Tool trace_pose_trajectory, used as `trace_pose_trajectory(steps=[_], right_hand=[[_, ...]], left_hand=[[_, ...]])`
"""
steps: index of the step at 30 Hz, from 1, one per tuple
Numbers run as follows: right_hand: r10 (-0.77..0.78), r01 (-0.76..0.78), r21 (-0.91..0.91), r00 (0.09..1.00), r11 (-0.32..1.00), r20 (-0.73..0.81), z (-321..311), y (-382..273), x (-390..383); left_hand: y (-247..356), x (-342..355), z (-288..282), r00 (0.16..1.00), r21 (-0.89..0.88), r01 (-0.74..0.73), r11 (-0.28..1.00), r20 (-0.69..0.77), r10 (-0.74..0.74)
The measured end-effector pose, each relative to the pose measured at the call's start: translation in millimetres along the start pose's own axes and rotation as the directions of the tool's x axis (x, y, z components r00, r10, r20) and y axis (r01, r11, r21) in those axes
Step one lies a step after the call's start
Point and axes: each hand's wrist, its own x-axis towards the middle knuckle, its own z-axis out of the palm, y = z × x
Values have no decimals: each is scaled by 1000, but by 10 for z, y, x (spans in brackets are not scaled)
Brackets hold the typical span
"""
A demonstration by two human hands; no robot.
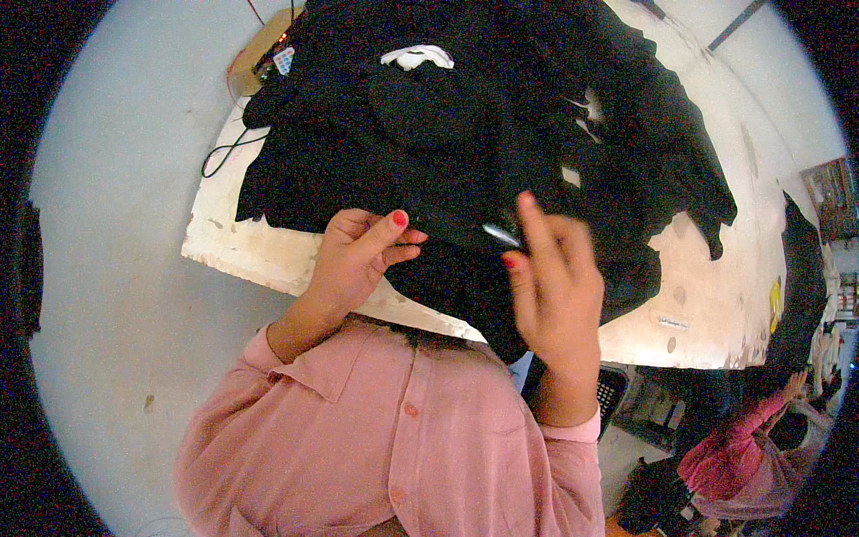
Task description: The person uses a small pair of scissors to cut a black fabric garment with white floral patterns on a table. They repeatedly lift, fold, and trim sections of the fabric, handling it one piece at a time.
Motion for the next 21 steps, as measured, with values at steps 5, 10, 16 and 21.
trace_pose_trajectory(steps=[5, 10, 16, 21], right_hand=[[-253, 252, -135, 967, 958, 8, 180, -181, 119], [-309, 309, -150, 951, 939, 21, 263, -186, 87], [-302, 301, -82, 953, 950, 3, 293, -172, 73], [-290, 291, -95, 957, 952, 25, 289, -191, 83]], left_hand=[[30, -42, 20, 999, 131, 24, 991, -39, -19], [-4, -42, 3, 999, 122, 34, 992, -3, -34], [-77, -23, -47, 999, 95, 15, 995, 48, -19], [-74, -52, -27, 1000, 98, 3, 995, 25, -6]])
